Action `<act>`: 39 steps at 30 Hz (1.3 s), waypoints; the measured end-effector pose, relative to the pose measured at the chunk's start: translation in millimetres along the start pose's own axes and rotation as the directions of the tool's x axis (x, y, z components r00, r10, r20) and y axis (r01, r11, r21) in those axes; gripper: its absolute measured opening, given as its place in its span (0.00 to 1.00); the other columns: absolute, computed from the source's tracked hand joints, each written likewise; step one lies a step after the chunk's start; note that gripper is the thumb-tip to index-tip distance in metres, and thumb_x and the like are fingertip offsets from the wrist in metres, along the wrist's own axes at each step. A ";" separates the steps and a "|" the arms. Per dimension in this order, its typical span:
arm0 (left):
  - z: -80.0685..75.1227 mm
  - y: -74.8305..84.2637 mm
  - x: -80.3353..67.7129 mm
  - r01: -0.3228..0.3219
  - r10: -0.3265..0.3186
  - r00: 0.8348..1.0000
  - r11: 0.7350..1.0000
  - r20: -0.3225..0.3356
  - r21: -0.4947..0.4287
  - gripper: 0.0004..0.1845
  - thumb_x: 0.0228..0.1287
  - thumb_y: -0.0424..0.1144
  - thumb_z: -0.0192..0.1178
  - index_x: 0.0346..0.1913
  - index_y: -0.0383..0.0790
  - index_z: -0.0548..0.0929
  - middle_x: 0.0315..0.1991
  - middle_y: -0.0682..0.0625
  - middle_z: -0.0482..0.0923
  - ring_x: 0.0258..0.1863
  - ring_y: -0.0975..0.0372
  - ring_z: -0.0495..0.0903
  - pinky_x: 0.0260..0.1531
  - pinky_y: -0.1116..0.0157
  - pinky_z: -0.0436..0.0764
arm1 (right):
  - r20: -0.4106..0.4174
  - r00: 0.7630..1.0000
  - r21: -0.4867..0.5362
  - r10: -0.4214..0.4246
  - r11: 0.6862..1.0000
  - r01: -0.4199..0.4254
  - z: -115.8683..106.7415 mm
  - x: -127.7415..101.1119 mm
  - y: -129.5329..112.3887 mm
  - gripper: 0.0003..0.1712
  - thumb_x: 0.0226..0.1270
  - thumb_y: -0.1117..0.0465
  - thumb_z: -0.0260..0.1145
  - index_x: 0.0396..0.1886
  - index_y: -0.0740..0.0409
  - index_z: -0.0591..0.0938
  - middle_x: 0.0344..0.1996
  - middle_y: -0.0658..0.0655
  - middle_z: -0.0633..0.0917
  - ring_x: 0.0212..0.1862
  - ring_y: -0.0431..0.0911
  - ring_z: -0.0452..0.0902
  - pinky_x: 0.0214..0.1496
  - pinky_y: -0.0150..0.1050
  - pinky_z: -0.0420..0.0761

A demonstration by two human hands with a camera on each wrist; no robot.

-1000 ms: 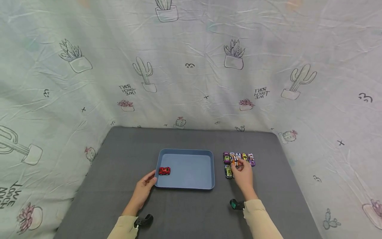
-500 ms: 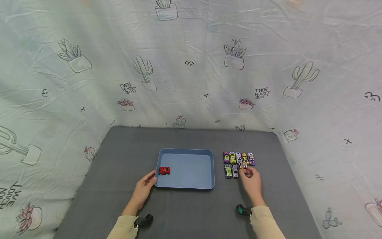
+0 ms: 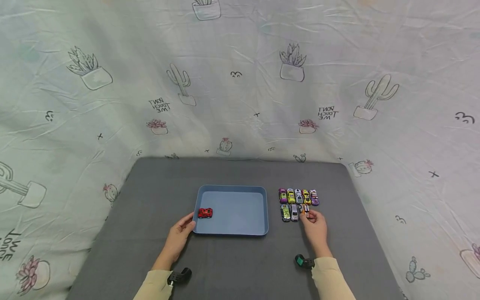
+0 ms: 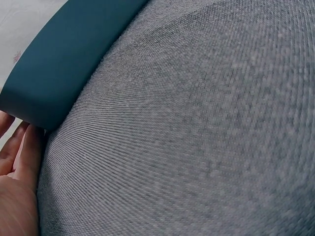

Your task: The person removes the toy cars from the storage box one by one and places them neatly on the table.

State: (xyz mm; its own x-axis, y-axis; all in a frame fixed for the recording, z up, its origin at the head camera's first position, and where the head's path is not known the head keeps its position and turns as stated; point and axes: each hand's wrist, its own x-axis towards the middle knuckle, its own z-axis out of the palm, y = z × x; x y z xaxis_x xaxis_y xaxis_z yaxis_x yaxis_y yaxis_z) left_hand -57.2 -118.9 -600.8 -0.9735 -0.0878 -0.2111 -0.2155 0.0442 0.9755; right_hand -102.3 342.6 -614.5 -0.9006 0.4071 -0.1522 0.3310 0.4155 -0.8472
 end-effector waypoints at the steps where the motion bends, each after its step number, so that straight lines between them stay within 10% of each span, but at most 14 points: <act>1: -0.2 -4.2 1.4 -0.001 0.001 1.000 1.000 -0.007 0.000 0.25 0.70 0.37 0.59 0.67 0.34 0.71 0.62 0.36 0.72 0.62 0.49 0.71 0.50 0.77 0.73 | -0.002 1.000 -0.003 -0.003 1.000 0.003 0.6 0.0 0.1 0.25 0.66 0.55 0.67 0.54 0.70 0.76 0.43 0.62 0.78 0.37 0.44 0.70 0.31 0.27 0.69; 39: 1.6 -12.4 4.3 -0.010 0.010 0.999 1.000 -0.041 0.009 0.25 0.67 0.42 0.62 0.65 0.39 0.74 0.60 0.40 0.75 0.60 0.53 0.73 0.51 0.75 0.74 | -0.038 0.999 -0.017 -0.032 0.999 0.031 7.4 0.0 4.4 0.25 0.67 0.51 0.66 0.53 0.67 0.79 0.42 0.61 0.78 0.39 0.46 0.69 0.33 0.27 0.67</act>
State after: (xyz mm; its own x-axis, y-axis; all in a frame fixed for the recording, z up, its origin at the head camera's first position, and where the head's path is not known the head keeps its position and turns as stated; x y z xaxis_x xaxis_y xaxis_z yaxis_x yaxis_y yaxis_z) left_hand -58.8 -118.2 -613.9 -0.9717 -0.1280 -0.1983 -0.2066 0.0545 0.9769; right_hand -102.8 338.4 -622.0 -0.8992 0.4245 -0.1055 0.3074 0.4416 -0.8429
